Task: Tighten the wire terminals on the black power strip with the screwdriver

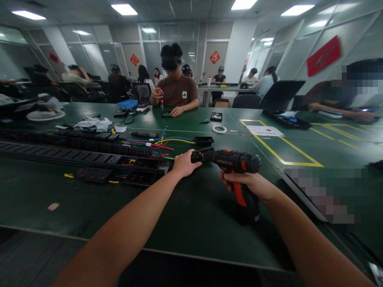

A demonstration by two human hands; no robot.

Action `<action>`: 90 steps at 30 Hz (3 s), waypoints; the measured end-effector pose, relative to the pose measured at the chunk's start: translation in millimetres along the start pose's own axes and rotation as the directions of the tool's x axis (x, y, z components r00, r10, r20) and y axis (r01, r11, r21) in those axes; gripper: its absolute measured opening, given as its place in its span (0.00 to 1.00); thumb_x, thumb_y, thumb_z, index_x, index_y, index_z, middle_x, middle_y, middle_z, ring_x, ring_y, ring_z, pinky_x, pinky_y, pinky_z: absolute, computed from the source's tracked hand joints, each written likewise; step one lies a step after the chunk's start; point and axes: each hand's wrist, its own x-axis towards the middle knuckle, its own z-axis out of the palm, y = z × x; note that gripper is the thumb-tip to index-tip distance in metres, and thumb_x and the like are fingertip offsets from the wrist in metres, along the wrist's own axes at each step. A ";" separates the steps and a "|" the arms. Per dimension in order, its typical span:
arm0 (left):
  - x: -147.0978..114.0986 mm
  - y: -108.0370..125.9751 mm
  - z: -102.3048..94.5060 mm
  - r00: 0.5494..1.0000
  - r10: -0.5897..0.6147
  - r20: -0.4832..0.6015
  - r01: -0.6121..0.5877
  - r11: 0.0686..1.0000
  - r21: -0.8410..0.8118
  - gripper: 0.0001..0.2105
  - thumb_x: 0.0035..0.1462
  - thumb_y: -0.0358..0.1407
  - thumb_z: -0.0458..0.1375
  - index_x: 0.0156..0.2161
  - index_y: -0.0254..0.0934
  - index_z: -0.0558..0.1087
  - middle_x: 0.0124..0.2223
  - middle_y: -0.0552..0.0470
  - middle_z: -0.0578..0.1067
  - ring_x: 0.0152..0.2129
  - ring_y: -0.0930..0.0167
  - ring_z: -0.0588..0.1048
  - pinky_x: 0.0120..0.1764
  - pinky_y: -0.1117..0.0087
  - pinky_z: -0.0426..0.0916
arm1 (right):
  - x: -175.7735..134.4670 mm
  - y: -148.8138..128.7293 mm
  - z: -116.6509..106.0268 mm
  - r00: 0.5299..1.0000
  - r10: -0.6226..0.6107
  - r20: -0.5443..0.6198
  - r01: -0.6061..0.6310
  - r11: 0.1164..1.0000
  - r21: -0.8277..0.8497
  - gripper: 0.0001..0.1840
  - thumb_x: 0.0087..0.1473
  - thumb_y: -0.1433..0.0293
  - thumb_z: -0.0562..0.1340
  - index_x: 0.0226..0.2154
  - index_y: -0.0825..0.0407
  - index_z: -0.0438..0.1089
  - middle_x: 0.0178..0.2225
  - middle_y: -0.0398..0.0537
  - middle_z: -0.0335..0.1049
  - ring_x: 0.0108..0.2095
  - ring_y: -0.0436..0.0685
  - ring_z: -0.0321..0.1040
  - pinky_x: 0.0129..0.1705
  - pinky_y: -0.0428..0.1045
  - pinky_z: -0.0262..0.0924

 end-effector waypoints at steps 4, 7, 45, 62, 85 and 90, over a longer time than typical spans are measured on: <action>-0.5 0.6 -0.8 1.000 -0.002 0.005 0.002 1.000 0.006 0.30 0.60 0.53 0.63 0.63 0.45 0.66 0.55 0.46 0.79 0.53 0.54 0.76 0.56 0.56 0.66 | -0.3 -0.7 0.0 1.000 -0.003 0.002 0.003 1.000 -0.007 0.22 0.42 0.55 0.77 0.33 0.53 0.78 0.29 0.46 0.75 0.27 0.56 0.71 0.32 0.51 0.64; -1.1 1.0 -1.1 1.000 -0.003 0.001 0.003 1.000 0.006 0.30 0.60 0.53 0.63 0.63 0.44 0.66 0.55 0.46 0.80 0.52 0.55 0.77 0.55 0.56 0.66 | -0.2 -0.9 0.3 1.000 0.001 0.000 -0.001 1.000 -0.006 0.22 0.42 0.55 0.77 0.34 0.53 0.78 0.29 0.46 0.75 0.27 0.56 0.71 0.32 0.51 0.63; -0.8 0.2 -1.9 1.000 -0.005 0.020 0.005 1.000 0.001 0.30 0.60 0.52 0.63 0.63 0.46 0.66 0.56 0.47 0.79 0.53 0.56 0.77 0.56 0.56 0.65 | 0.3 -2.2 2.1 0.999 -0.036 -0.013 0.035 0.998 -0.057 0.19 0.42 0.55 0.75 0.27 0.51 0.75 0.24 0.44 0.72 0.27 0.56 0.68 0.33 0.52 0.61; 0.3 -2.5 0.7 1.000 0.005 0.004 -0.005 1.000 -0.022 0.30 0.59 0.51 0.64 0.64 0.46 0.66 0.56 0.46 0.79 0.53 0.55 0.77 0.56 0.55 0.65 | 1.8 1.5 -1.1 0.998 -0.060 0.026 0.062 0.995 -0.079 0.19 0.46 0.54 0.74 0.27 0.52 0.75 0.25 0.44 0.72 0.27 0.56 0.68 0.34 0.52 0.61; 0.9 -2.1 1.6 1.000 -0.002 -0.021 0.002 0.999 -0.032 0.29 0.58 0.51 0.66 0.61 0.46 0.69 0.54 0.47 0.80 0.52 0.55 0.77 0.54 0.57 0.67 | 1.4 0.8 -0.4 1.000 0.002 -0.004 -0.002 1.000 -0.013 0.23 0.40 0.53 0.77 0.32 0.53 0.78 0.28 0.45 0.74 0.27 0.56 0.70 0.31 0.51 0.63; 0.1 -0.2 0.4 1.000 -0.001 -0.018 0.001 0.999 -0.034 0.28 0.58 0.51 0.66 0.61 0.46 0.69 0.54 0.47 0.81 0.52 0.55 0.78 0.54 0.57 0.67 | 2.1 3.9 -1.6 1.000 -0.009 0.011 0.009 1.000 0.004 0.22 0.43 0.55 0.77 0.34 0.53 0.78 0.31 0.48 0.76 0.29 0.56 0.71 0.33 0.52 0.64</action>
